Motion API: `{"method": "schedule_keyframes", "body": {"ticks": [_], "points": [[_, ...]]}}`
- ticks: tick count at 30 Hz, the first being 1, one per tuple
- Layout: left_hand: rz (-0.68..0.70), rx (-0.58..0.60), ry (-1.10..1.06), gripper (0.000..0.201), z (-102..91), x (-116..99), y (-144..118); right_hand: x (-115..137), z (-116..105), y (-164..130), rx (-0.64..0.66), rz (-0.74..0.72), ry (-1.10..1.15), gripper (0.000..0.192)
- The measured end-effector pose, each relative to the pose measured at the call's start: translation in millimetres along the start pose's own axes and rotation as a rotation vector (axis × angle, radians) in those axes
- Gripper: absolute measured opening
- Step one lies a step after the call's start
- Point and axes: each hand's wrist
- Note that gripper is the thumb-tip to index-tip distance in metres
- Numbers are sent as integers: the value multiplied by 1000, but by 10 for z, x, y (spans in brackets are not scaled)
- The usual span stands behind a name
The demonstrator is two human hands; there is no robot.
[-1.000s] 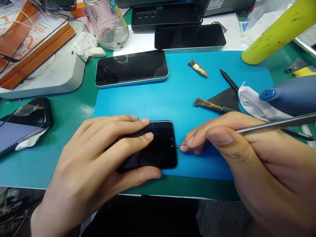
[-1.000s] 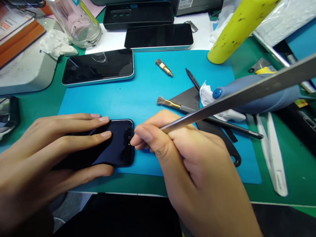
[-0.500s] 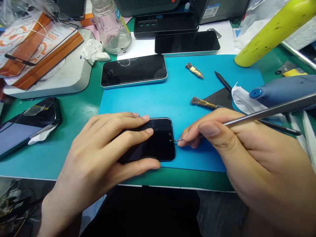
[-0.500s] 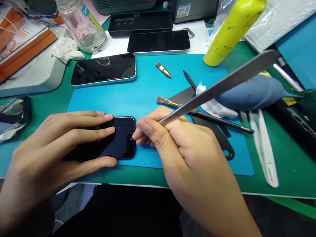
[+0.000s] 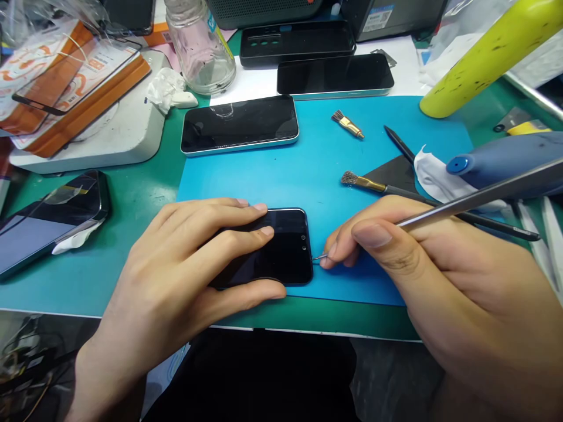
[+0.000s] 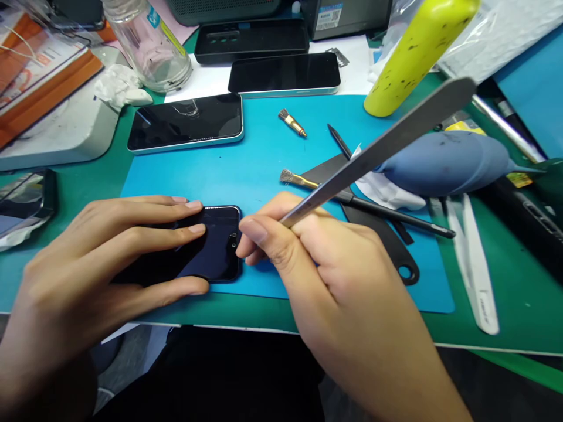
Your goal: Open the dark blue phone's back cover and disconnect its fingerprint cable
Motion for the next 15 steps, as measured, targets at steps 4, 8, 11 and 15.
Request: {"method": "schedule_keyframes", "body": {"ticks": [4, 8, 11, 15], "points": [[-9, -2, 10, 41, 10, 4, -4, 0, -4, -4, 3, 8, -2, 37], [0, -2, 8, 41, 1, 10, -9, -20, 15, -2, 18, 6, 7, 40], [10, 2, -3, 42, -1, 5, -4, -16, 35, 6, 6, 9, 11, 38], [5, 2, -6, 42, 4, 1, 0, -4, 45, 0, 24, 27, -8, 38]]}}
Point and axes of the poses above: each hand's wrist, its own y-axis towards the middle knuckle, its own z-axis out of the palm, x = y × z
